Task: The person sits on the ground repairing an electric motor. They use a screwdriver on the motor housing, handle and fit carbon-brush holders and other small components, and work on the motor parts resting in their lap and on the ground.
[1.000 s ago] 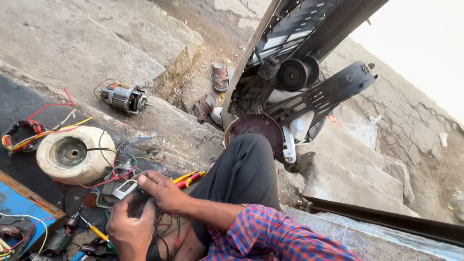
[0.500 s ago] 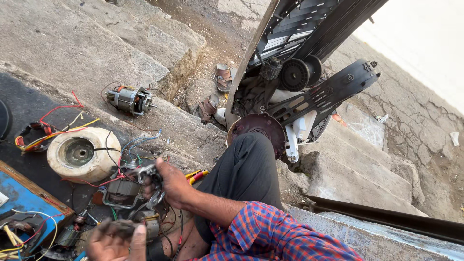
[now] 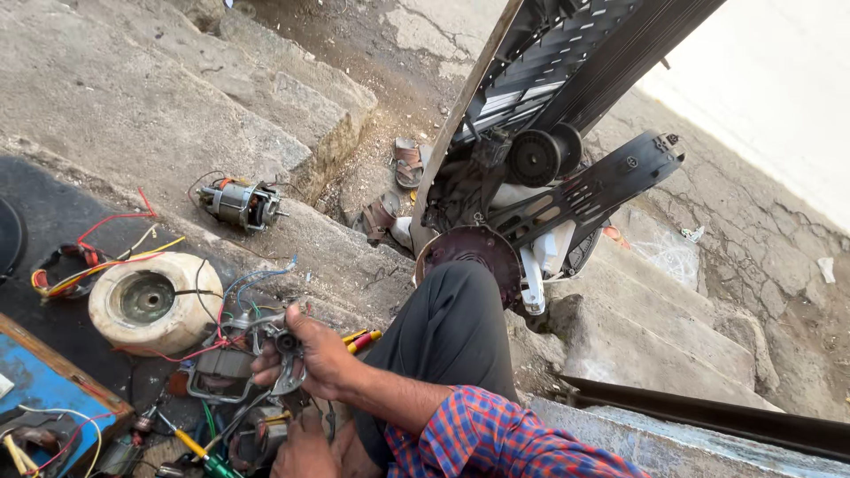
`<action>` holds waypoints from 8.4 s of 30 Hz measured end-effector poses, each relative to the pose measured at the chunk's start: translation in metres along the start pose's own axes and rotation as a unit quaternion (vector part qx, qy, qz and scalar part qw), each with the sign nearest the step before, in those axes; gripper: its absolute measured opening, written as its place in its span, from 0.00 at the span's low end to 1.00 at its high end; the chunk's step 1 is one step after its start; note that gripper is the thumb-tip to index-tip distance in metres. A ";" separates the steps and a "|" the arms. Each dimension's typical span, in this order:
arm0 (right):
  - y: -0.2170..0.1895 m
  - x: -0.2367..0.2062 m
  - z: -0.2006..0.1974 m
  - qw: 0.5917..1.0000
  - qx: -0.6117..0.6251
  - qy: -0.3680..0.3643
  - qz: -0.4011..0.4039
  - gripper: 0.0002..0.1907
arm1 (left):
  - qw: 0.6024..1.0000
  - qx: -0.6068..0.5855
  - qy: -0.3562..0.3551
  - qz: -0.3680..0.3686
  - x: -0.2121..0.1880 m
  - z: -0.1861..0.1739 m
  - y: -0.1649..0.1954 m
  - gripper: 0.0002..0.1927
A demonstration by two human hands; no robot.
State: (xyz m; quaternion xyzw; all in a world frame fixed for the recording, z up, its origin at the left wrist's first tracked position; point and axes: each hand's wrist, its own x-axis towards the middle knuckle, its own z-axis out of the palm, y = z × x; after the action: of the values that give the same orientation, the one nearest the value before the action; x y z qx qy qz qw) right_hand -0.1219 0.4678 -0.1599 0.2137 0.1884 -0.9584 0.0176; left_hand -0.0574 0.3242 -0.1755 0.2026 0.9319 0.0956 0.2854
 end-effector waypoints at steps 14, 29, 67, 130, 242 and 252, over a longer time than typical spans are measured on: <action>0.033 -0.011 0.001 0.989 -0.096 -0.090 0.072 0.24 | 0.795 -0.524 0.278 0.132 0.010 -0.034 -0.063 0.11; -0.004 -0.024 0.051 0.967 -0.176 -0.172 0.073 0.24 | 0.850 -0.285 0.411 0.165 -0.037 -0.133 -0.042 0.32; -0.107 -0.008 0.014 0.922 -0.328 -0.187 -0.091 0.18 | 0.814 -0.439 0.381 0.001 -0.080 -0.065 -0.167 0.14; -0.058 -0.008 0.006 0.956 -0.256 -0.143 -0.028 0.27 | 0.746 -0.535 0.323 0.230 -0.004 -0.182 0.010 0.16; -0.050 -0.007 0.023 0.935 -0.271 -0.219 -0.064 0.26 | 0.834 -0.333 0.389 0.205 0.024 -0.153 0.013 0.19; -0.048 -0.002 0.020 0.941 -0.228 -0.244 -0.046 0.19 | 0.822 -0.346 0.407 0.198 0.024 -0.146 0.008 0.22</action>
State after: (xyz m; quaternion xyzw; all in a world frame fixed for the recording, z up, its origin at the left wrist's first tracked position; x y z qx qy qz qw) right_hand -0.1332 0.5054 -0.1254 -0.0454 0.4016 -0.9122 0.0671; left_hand -0.1566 0.3330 -0.0653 0.2133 0.8090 0.5397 -0.0934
